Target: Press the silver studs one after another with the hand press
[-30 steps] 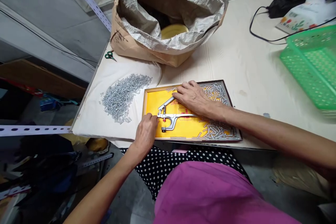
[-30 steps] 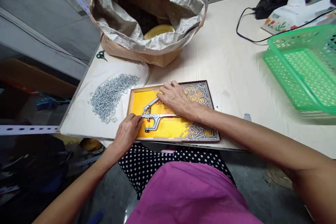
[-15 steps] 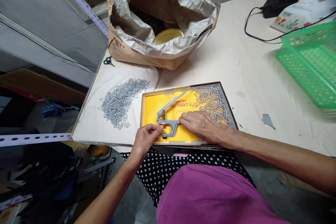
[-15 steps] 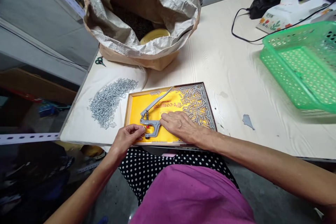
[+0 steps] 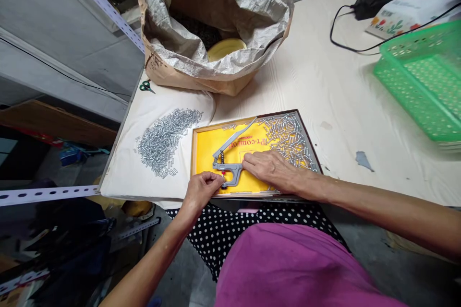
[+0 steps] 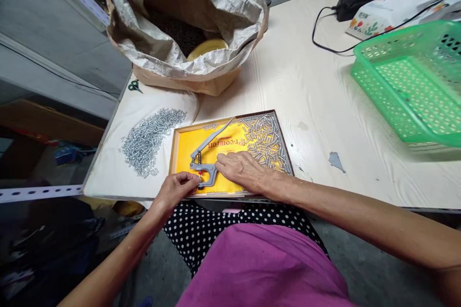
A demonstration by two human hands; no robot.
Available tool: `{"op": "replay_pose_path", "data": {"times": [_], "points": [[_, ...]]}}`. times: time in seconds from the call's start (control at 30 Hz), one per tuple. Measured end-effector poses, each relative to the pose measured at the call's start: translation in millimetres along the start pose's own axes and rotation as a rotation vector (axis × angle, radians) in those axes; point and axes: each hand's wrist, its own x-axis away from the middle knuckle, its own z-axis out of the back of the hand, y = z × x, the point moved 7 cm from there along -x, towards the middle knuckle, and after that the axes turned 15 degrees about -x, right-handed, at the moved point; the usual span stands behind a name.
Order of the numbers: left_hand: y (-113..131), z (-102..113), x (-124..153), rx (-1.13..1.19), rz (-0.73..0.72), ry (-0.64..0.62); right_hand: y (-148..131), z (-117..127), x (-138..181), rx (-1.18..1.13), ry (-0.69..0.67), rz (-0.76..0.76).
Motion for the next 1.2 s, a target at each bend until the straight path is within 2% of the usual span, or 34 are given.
{"op": "replay_pose_path", "data": {"times": [0.3,0.4,0.57,0.73,0.93,1.1,1.2], "points": [[10,-1,4,-0.064,0.056,-0.089,9,-7,-7,-0.021,-0.037,-0.031],[10,0,4,-0.067,0.077,-0.081,14,3,-12,0.036,-0.021,-0.064],[11,0,3,-0.119,0.043,-0.089,24,31,-24,0.129,0.054,-0.029],[10,-1,3,-0.106,0.051,-0.099,37,33,-39,0.151,-0.015,-0.020],[9,0,4,-0.120,0.084,-0.083,39,31,-45,0.153,-0.027,-0.047],[13,5,3,-0.260,0.001,-0.009,34,31,-41,0.135,-0.057,-0.071],[12,4,4,-0.213,-0.008,-0.009,33,32,-38,0.109,-0.033,-0.074]]}}
